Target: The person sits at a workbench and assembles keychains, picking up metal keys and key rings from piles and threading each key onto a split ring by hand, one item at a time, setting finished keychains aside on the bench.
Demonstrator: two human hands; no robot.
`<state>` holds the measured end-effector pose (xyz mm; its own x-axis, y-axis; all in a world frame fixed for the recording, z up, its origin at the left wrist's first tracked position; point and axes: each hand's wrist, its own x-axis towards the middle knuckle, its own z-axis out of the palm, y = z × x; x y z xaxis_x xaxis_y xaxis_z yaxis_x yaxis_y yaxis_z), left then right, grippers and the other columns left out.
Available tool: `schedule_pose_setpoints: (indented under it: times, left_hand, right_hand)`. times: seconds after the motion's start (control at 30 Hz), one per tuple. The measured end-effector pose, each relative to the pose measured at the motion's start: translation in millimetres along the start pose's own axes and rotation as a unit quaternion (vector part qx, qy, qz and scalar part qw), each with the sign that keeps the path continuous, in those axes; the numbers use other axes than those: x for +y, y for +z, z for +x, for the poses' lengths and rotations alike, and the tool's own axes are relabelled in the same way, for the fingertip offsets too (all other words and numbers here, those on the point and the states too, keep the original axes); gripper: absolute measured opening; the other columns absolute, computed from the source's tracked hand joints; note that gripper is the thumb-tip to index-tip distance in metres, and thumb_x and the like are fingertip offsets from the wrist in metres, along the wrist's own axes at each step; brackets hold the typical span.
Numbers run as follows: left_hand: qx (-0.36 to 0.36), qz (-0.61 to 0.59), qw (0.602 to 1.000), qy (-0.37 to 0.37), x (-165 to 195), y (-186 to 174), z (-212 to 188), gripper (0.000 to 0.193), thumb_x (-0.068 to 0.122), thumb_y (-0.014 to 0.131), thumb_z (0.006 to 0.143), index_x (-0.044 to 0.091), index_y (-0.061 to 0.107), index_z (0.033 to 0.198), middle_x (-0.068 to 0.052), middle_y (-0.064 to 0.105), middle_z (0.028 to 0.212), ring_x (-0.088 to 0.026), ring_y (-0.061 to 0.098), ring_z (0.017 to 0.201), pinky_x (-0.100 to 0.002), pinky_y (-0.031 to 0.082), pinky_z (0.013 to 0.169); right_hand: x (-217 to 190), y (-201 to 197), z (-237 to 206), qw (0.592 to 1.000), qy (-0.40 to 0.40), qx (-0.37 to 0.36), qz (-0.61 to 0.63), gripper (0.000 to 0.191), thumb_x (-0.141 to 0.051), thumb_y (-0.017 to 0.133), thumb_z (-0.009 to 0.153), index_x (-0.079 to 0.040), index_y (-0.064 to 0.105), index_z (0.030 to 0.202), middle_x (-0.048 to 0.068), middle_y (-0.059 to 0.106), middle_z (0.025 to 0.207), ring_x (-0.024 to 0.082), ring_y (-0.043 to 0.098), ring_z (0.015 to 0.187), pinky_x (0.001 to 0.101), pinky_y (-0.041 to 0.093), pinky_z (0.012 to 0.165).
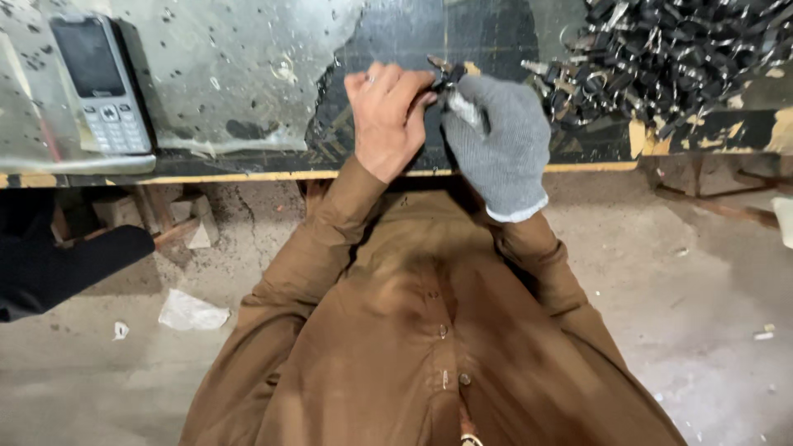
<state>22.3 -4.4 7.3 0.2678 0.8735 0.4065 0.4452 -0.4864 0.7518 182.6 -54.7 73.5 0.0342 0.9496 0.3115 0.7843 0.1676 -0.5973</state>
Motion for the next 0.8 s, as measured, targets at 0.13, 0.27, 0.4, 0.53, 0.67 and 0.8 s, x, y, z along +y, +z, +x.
schedule_pose_setpoints:
  times: [0.13, 0.27, 0.4, 0.53, 0.67, 0.8]
  left_hand:
    - [-0.062, -0.006, 0.997, 0.04, -12, -4, 11, 0.018, 0.006, 0.078, 0.086, 0.011, 0.069, 0.101, -0.003, 0.057, 0.087, -0.025, 0.055, 0.09, -0.042, 0.031, 0.087]
    - [-0.112, -0.033, 0.991, 0.064, -23, -8, 18, 0.018, 0.005, 0.079, 0.083, 0.01, 0.067, 0.096, -0.004, 0.057, 0.086, -0.026, 0.056, 0.09, -0.041, 0.03, 0.087]
    - [-0.108, -0.042, 0.991, 0.071, -24, -6, 18, 0.02, 0.001, 0.075, 0.079, 0.01, 0.068, 0.096, -0.003, 0.059, 0.086, -0.026, 0.056, 0.09, -0.042, 0.03, 0.086]
    - [-0.051, -0.013, 0.997, 0.053, -21, 2, 17, 0.024, 0.0, 0.073, 0.085, 0.009, 0.068, 0.107, -0.008, 0.057, 0.089, -0.027, 0.056, 0.093, -0.04, 0.032, 0.086]
    - [0.007, 0.009, 1.0, 0.017, -20, 7, 14, 0.044, -0.002, 0.069, 0.093, 0.009, 0.06, 0.134, -0.008, 0.063, 0.105, -0.027, 0.057, 0.101, -0.039, 0.036, 0.09]
    - [-0.018, -0.028, 0.999, -0.006, -18, 5, 3, 0.066, -0.005, 0.07, 0.092, 0.001, 0.04, 0.15, -0.002, 0.062, 0.1, -0.025, 0.059, 0.095, -0.042, 0.04, 0.092]
  right_hand:
    - [0, 0, 0, 1.0, -0.02, 0.003, 0.001, 0.031, -0.009, 0.08, 0.093, -0.007, 0.067, 0.121, 0.011, 0.069, 0.115, 0.032, 0.065, 0.106, 0.0416, 0.053, 0.094]
    - [-11, 5, 5, 0.986, -0.022, -0.1, -0.13, 0.016, -0.008, 0.072, 0.093, -0.009, 0.065, 0.108, 0.009, 0.066, 0.099, 0.033, 0.061, 0.09, 0.0445, 0.048, 0.079]
    - [-15, 16, 14, 0.975, -0.053, -0.084, -0.197, 0.016, -0.014, 0.071, 0.091, -0.009, 0.06, 0.102, 0.011, 0.059, 0.092, 0.032, 0.059, 0.087, 0.0454, 0.046, 0.073]
    - [-6, 18, 20, 0.976, -0.06, -0.081, -0.192, 0.025, -0.013, 0.073, 0.092, -0.007, 0.064, 0.114, 0.012, 0.061, 0.1, 0.033, 0.06, 0.094, 0.0446, 0.048, 0.078]
    - [-2, 2, 4, 0.997, -0.07, -0.006, -0.039, 0.036, -0.003, 0.071, 0.098, -0.004, 0.06, 0.132, 0.014, 0.063, 0.124, 0.033, 0.06, 0.117, 0.0438, 0.051, 0.105]
    - [-2, -7, -9, 0.998, -0.051, -0.018, -0.017, 0.041, -0.006, 0.077, 0.092, -0.005, 0.062, 0.13, 0.016, 0.064, 0.123, 0.036, 0.06, 0.112, 0.0444, 0.05, 0.097]
